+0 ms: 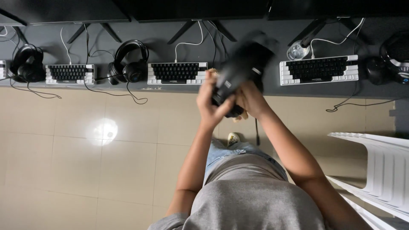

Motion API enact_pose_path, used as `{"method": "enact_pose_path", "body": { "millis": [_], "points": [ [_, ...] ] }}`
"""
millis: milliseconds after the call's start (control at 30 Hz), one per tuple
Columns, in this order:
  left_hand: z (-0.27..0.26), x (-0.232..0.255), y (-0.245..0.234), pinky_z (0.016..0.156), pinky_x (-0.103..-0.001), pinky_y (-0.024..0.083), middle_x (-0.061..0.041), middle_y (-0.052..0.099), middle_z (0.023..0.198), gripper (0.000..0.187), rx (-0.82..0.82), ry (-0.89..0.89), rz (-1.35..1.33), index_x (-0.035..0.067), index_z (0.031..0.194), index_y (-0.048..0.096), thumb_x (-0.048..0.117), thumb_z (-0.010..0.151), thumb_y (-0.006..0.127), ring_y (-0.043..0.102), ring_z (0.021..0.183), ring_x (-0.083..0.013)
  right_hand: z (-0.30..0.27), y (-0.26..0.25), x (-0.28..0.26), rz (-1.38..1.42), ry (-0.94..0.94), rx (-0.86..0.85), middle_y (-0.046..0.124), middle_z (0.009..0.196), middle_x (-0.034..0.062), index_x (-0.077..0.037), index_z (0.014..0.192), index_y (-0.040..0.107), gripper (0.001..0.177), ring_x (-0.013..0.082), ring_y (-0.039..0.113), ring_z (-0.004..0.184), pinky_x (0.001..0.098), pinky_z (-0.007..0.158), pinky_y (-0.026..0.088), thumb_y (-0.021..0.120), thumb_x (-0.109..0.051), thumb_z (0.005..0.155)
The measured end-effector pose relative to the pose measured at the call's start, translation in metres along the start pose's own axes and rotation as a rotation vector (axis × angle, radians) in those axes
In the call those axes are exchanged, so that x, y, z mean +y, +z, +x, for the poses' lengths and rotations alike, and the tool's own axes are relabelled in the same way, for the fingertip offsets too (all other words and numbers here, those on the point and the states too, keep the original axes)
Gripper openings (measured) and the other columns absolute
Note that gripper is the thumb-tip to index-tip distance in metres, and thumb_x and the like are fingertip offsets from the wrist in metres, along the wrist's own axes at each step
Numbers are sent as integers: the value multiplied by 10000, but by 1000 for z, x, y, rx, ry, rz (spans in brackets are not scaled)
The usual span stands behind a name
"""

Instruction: Cleaning and wiping computer keyboards and headsets on a long desk.

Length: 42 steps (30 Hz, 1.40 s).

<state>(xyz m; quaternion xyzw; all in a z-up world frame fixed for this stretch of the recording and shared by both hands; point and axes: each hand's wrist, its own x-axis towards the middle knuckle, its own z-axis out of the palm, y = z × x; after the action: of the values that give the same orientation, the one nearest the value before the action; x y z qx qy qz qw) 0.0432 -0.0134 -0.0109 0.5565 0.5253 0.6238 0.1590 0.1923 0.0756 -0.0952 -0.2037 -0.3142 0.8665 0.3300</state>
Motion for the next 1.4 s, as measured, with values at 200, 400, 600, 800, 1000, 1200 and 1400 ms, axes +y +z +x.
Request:
{"method": "enact_pose_path", "body": {
  "millis": [200,400,600,800,1000,1200,1400],
  "points": [
    [9,-4,8,1265,-406,337,-102,637,1249,435,204,-21,40,-38,1293,614,56,891,753,615,1214,-269,-44,88,-74,-1302,-496,-209,588,1435,219,-1,1461,494,901,262,611,1276,376,1043,510,940,-327,749],
    [7,-26,12,976,-304,456,-52,613,1160,308,123,-514,-547,-19,1279,625,47,992,715,562,1070,-137,-54,70,-61,-1200,-384,10,741,1166,87,-45,1298,602,726,160,719,1060,329,952,584,977,-240,707],
    [4,-61,4,1179,-319,423,-75,602,1423,433,74,-475,-947,22,1296,644,387,1083,552,564,1371,-171,-56,35,-65,-374,-264,-118,649,1271,92,-84,1347,538,738,198,673,1177,351,1021,592,962,-250,767],
    [-34,-108,24,976,-438,516,-135,731,1193,608,-98,-1099,-1476,18,1293,670,560,1069,512,691,1074,-260,-44,14,-42,-15,-376,-127,595,1346,69,-107,1427,488,781,188,617,1287,335,1100,561,885,-407,826],
    [-27,-97,27,998,-423,554,-109,745,1151,457,71,-1194,-1625,34,1238,665,429,1073,506,712,1056,-261,-23,-9,-41,-127,-285,168,636,1298,131,-16,1391,561,674,244,645,1154,364,962,591,708,-555,1014],
    [-27,-106,2,1019,-396,535,-52,713,1143,229,232,-1020,-1565,160,1146,663,223,933,605,669,1107,-241,-33,-1,-67,-303,-609,120,607,1057,113,45,1252,570,701,209,594,957,329,827,505,395,-634,1231],
    [-30,-131,2,989,-348,496,-28,592,1217,287,416,-771,-1109,140,1315,585,238,1069,696,579,1161,-184,-62,98,-94,-528,-621,8,344,1698,183,2,1653,251,812,289,351,1541,392,1311,321,316,-599,1111]
  ]
}}
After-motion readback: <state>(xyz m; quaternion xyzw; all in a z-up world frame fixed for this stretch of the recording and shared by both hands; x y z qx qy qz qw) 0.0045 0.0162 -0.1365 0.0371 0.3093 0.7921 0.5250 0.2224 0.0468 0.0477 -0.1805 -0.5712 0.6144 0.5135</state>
